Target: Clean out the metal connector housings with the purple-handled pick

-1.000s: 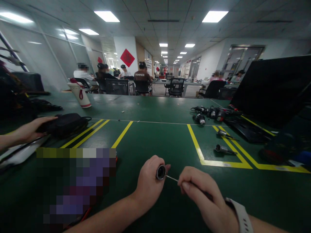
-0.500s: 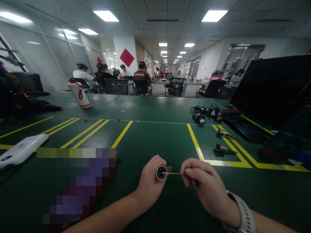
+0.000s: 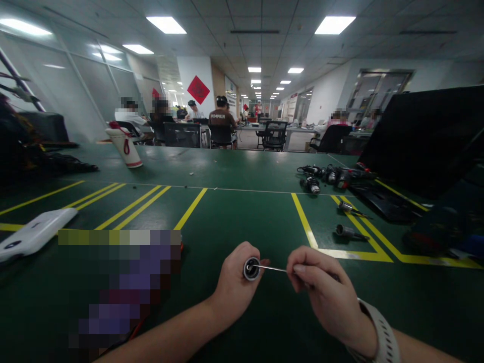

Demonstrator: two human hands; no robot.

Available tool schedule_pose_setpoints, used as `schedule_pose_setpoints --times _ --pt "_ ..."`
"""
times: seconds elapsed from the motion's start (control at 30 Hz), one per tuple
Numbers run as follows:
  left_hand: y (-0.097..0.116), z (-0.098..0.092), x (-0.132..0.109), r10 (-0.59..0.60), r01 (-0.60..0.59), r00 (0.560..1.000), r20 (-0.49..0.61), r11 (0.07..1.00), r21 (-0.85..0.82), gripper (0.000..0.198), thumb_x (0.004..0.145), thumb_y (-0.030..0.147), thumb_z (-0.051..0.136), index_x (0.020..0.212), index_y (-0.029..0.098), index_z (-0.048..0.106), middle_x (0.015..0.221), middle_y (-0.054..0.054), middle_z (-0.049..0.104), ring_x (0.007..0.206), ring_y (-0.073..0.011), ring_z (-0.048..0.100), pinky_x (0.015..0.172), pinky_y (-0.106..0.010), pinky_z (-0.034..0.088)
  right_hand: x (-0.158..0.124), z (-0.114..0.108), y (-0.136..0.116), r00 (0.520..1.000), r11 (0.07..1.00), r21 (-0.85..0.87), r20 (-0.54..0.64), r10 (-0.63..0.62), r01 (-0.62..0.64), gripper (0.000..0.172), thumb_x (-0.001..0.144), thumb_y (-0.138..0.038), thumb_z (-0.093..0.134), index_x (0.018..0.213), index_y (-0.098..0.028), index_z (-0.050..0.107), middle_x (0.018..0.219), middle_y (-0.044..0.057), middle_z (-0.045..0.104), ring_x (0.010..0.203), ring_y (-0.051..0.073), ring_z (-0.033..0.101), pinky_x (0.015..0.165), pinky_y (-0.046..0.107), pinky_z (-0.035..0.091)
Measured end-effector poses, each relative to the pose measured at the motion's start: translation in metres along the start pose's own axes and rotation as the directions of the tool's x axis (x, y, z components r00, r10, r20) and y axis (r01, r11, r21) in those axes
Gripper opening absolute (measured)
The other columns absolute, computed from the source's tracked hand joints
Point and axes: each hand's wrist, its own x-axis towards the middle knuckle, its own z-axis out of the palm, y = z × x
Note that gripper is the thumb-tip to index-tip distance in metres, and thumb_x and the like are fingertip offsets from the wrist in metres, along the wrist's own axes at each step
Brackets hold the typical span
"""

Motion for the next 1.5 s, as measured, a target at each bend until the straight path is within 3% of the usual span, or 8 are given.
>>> schedule_pose_setpoints --times 0.63,0.93,1.17,1.5 --pt "0.002 -0.001 0.0 0.004 -0.004 1.0 0.026 1.0 0.002 0.024 0.081 0.013 0.057 0.065 0.022 0.042 0.067 0.005 0.044 0.058 -0.0123 0.044 0.053 -0.023 0.036 -0.005 -0.001 0.0 0.988 0.977 -0.185 0.128 -0.08 0.103 0.017 0.083 -0.017 0.048 0.072 -0.019 0.06 0.06 -0.002 0.052 0.058 0.014 0.048 0.055 0.026 0.036" --pt "0.0 0.001 0.0 -0.003 0.003 1.0 0.015 1.0 0.001 0.025 0.08 0.01 0.057 0.065 0.022 0.041 0.066 0.006 0.042 0.058 -0.0115 0.044 0.054 -0.022 0.035 -0.006 0.001 -0.008 0.982 0.921 -0.356 0.155 -0.106 0.156 0.018 0.083 -0.021 0.045 0.069 -0.019 0.056 0.059 -0.001 0.05 0.057 0.015 0.048 0.054 0.027 0.035" --pt "0.002 0.0 0.001 -0.012 0.012 1.0 0.016 1.0 0.004 0.024 0.08 0.014 0.058 0.065 0.022 0.042 0.065 0.005 0.044 0.059 -0.0123 0.045 0.053 -0.023 0.036 -0.007 0.001 -0.01 0.96 0.87 -0.42 0.209 -0.186 0.26 0.021 0.085 -0.019 0.042 0.07 -0.018 0.057 0.062 0.0 0.052 0.059 0.015 0.05 0.056 0.028 0.035" --pt "0.0 0.001 0.001 -0.032 0.033 0.999 -0.009 0.999 0.005 0.021 0.076 0.011 0.06 0.065 0.021 0.046 0.067 0.005 0.049 0.057 -0.0118 0.047 0.051 -0.022 0.037 -0.007 -0.001 -0.013 0.956 0.86 -0.425 0.2 -0.214 0.282 0.02 0.083 -0.016 0.043 0.07 -0.019 0.058 0.061 -0.001 0.051 0.058 0.015 0.049 0.054 0.029 0.035"
